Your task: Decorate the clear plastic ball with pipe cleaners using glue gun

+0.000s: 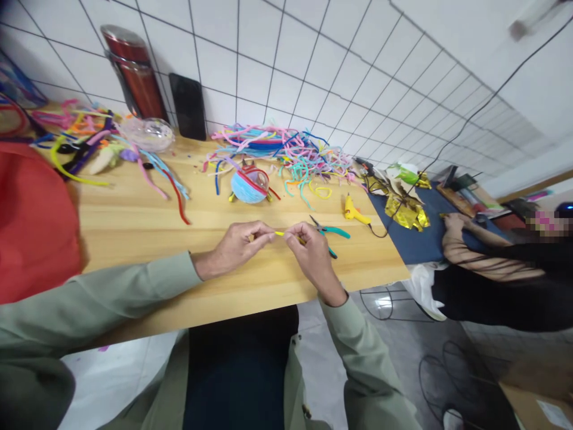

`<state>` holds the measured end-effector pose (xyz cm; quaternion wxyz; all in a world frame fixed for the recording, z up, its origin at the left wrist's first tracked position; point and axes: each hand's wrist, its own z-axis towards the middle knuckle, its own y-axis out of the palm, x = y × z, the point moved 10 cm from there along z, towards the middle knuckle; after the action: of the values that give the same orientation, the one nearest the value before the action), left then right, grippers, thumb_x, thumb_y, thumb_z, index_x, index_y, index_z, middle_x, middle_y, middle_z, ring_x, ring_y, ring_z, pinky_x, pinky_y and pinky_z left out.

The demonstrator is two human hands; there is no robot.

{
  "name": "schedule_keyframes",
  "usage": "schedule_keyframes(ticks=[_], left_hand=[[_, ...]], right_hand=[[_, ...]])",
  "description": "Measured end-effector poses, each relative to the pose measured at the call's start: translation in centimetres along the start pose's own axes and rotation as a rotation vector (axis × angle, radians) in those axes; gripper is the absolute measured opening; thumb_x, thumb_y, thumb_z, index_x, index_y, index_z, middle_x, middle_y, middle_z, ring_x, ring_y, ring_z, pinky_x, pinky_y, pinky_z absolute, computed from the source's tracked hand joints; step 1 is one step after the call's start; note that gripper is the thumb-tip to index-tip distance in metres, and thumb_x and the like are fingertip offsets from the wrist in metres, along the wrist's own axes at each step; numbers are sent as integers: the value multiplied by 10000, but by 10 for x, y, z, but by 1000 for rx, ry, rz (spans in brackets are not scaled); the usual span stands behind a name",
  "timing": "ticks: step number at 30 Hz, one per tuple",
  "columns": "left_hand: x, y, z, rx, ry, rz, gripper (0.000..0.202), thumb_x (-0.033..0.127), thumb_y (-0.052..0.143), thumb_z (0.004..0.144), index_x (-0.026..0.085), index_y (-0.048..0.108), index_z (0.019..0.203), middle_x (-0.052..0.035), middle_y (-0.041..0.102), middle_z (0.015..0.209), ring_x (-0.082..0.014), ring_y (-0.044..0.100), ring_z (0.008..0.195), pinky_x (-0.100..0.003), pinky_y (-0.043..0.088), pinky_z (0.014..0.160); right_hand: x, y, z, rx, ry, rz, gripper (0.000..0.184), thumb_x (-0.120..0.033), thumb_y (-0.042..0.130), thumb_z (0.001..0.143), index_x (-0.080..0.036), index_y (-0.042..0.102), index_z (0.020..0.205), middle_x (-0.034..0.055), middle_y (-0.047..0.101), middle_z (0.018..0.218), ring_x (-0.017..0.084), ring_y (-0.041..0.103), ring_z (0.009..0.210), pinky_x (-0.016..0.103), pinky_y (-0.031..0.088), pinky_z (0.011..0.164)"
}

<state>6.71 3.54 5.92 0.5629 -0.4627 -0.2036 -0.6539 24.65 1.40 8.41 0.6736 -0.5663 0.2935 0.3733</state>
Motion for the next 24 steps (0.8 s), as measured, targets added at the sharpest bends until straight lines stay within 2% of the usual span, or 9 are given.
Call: schedule_keyframes(ticks=[4,7,10,12,13,16,18,21,24], left_hand=[[-1,8,1,-112,25,40,275,308,621,1093,203,707,853,8,697,725,-135,609,659,-259,461,659],[-8,6,2,-102,-30,-14,238,287,609,1070,201,704,869,15,685,735,-128,589,656,-253,442,656],[-21,-3,4,8,-144,-111,216,317,628,1051,200,702,886,0,721,783,-138,628,699,-256,463,672],[-25,-9,4,77,-194,-179,265,386,646,1064,202,687,878,2,705,773,-137,618,700,-261,469,677],[-25,-10,4,97,-204,-207,291,420,654,1071,203,681,879,6,693,767,-135,607,696,-264,470,679],[-19,-10,4,101,-200,-255,324,471,677,1077,204,673,893,10,672,769,-134,590,702,-270,470,690],[-14,-8,4,73,-190,-257,321,467,688,1073,205,670,889,16,654,762,-131,572,697,-268,452,678],[-13,-4,4,34,-197,-259,313,468,678,1076,200,691,913,19,644,760,-127,554,686,-265,433,660],[-18,-2,4,26,-228,-275,334,514,685,1076,195,722,983,8,671,796,-134,575,710,-269,452,672]], right_hand=[[-14,0,18,-95,-192,-320,129,-332,718,1035,-277,735,919,50,766,943,249,699,901,384,536,854],[-28,-4,24,-109,-322,-487,143,-272,691,1073,-277,770,954,83,778,1007,288,715,985,428,542,916],[-54,-31,8,219,-447,-546,154,-309,686,1115,-283,788,1003,100,791,1043,321,716,1087,499,537,1031],[-62,-41,-11,393,-472,-463,118,-349,722,1111,-288,787,1034,74,793,999,292,721,1019,483,559,1006],[-58,-35,-15,364,-445,-381,107,-368,733,1106,-288,789,1060,52,788,961,264,716,941,450,576,943],[-27,5,-4,86,-218,-61,218,-487,748,1083,-279,794,1130,4,775,898,208,688,798,368,576,773],[-9,27,9,-12,-86,126,328,-593,765,1047,-268,783,1010,12,784,904,203,696,811,354,578,763],[4,37,31,-2,-8,257,485,-688,820,976,-260,723,771,20,771,834,196,683,784,353,576,766],[6,32,43,40,10,326,517,-709,859,935,-261,726,714,20,757,771,197,691,750,355,586,744]])
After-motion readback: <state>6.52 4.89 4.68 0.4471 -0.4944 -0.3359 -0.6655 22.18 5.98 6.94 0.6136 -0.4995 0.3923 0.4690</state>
